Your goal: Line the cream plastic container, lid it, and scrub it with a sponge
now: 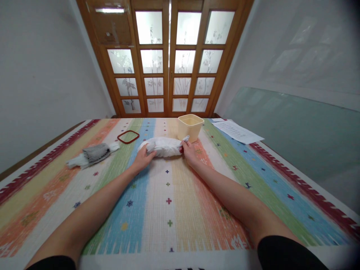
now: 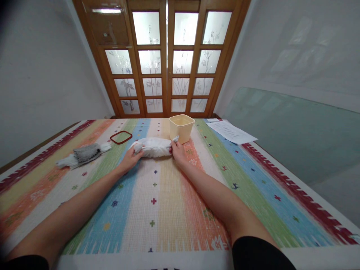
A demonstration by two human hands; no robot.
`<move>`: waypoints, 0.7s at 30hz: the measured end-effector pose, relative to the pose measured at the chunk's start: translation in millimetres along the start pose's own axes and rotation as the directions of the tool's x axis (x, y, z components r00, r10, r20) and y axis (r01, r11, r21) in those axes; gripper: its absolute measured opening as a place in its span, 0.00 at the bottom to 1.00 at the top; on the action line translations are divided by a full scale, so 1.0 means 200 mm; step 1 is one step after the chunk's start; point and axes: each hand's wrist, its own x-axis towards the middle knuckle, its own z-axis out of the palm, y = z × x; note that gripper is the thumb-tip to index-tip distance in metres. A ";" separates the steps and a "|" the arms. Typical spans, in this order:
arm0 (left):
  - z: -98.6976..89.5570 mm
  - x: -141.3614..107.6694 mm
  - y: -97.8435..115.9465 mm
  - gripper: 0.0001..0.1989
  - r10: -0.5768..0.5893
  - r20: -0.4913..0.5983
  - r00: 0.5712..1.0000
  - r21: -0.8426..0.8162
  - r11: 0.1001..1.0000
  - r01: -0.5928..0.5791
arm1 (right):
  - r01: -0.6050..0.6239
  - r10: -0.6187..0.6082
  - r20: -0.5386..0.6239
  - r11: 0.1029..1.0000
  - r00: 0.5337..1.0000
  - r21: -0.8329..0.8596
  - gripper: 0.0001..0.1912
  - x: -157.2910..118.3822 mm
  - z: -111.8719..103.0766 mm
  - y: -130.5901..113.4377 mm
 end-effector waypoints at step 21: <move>0.04 -0.06 0.08 0.21 -0.072 0.228 0.971 0.353 0.935 -0.013 | 0.229 -0.207 0.335 0.973 0.919 -0.027 0.18 -0.28 0.14 -0.11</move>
